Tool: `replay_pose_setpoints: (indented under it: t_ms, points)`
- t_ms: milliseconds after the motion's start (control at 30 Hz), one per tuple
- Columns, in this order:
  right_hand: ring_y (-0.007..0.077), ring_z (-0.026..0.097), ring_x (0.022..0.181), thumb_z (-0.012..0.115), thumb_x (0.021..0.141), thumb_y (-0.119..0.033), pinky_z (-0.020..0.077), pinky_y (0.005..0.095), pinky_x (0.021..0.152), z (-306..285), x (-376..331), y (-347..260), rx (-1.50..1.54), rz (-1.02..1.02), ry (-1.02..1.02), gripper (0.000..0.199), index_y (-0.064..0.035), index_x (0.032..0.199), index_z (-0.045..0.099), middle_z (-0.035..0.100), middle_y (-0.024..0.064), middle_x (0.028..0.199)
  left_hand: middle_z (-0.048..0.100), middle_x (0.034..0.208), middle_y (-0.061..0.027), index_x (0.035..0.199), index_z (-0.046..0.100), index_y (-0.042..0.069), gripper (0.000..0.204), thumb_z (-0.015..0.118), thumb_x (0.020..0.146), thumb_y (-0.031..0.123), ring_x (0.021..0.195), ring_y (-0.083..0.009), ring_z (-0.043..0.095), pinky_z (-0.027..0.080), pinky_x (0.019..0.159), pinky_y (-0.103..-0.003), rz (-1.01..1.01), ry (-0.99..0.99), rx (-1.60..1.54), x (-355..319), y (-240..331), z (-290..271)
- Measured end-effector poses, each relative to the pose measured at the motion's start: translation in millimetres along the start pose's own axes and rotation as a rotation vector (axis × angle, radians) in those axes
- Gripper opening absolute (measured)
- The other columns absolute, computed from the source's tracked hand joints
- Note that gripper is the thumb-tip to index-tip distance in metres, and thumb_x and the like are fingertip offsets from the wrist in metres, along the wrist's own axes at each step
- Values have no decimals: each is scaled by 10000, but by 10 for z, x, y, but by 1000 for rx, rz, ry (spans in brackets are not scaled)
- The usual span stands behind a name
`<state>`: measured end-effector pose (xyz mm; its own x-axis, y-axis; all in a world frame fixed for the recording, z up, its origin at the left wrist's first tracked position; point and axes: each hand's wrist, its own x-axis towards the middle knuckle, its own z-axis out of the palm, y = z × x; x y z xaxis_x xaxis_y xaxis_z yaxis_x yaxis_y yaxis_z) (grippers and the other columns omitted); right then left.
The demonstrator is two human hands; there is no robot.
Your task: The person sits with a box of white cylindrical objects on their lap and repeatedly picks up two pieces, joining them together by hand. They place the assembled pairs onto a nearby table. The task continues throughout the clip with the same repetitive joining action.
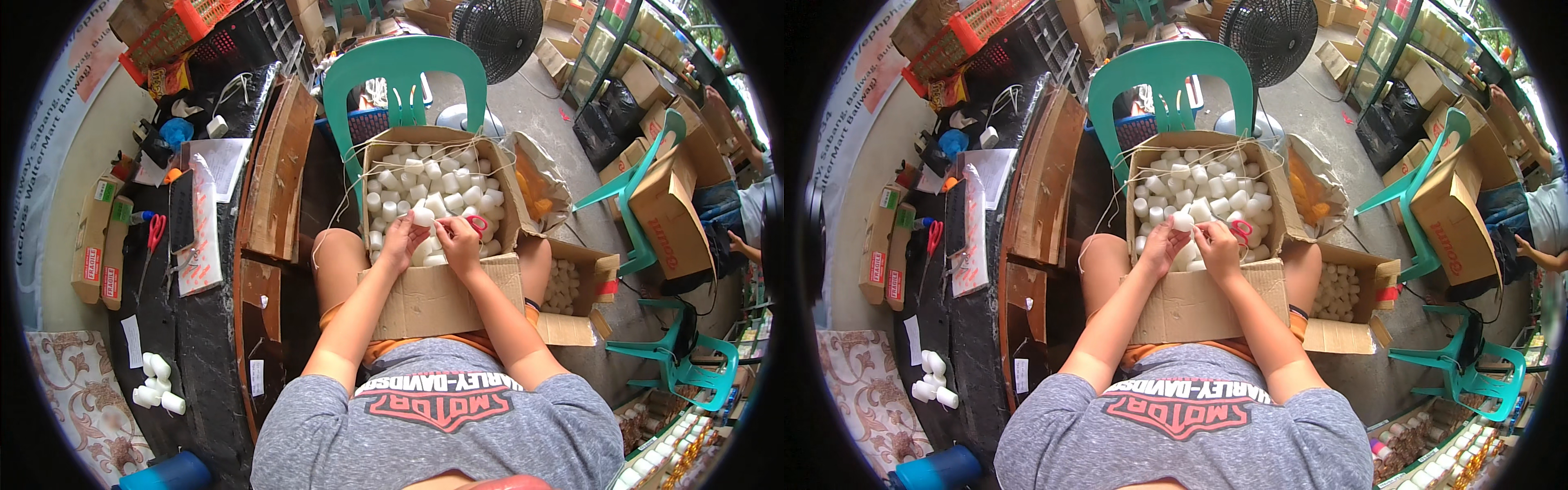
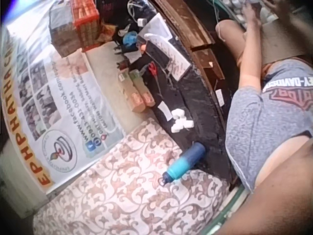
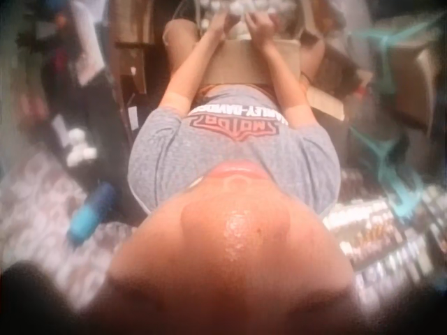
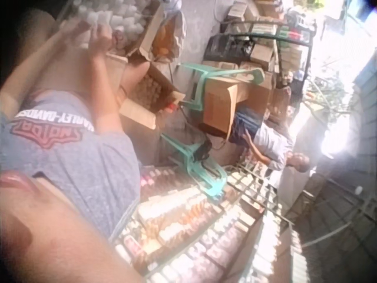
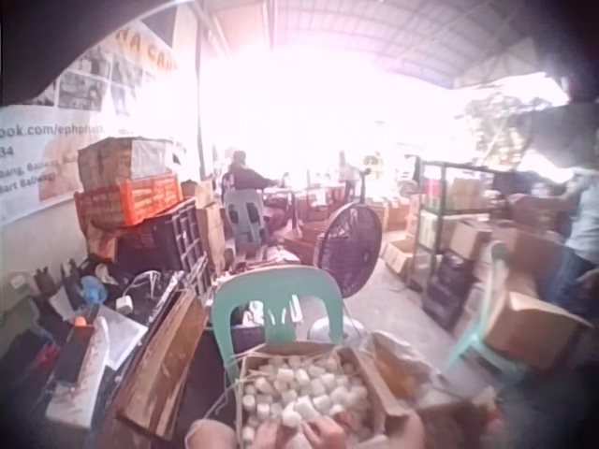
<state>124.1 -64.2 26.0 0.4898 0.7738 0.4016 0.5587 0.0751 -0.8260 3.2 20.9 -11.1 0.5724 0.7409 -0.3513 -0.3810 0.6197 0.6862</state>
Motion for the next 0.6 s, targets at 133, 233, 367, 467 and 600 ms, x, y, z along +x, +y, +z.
replay_pose_setpoints:
  t_ms: [133,233,367,467,600]
  points:
    - [238,588,647,650,797,-120,478,332,598,1,-11,25,-5,-18,-19,106,-20,826,629,602,107,761,612,974,-83,1049,502,50,326,555,902,337,881,-168,603,511,811,-303,14,-21,17,8,-12,16]
    - [242,590,650,654,791,-120,478,335,596,6,-13,47,-19,-35,-28,106,-21,820,626,600,108,760,601,981,-93,1083,468,49,347,565,899,326,873,-179,603,514,802,-313,33,13,17,9,-41,22]
    - [245,599,662,652,787,-115,481,341,598,-1,-25,17,-19,-18,-45,106,-18,817,622,603,112,772,588,996,-111,1107,428,31,374,593,887,285,877,-184,599,513,808,-320,71,43,62,1,-55,29]
    - [247,607,673,646,790,-112,486,346,604,4,-49,60,-72,8,-41,105,-17,825,622,608,115,783,578,1017,-116,1104,414,24,374,603,882,257,898,-188,596,511,826,-323,120,57,173,-10,-79,53]
    - [234,607,674,644,785,-104,492,336,607,13,-9,3,-60,38,-73,113,-16,851,621,607,122,829,571,991,-119,1120,407,21,402,623,869,249,859,-191,598,516,801,-320,171,109,123,10,-89,33]
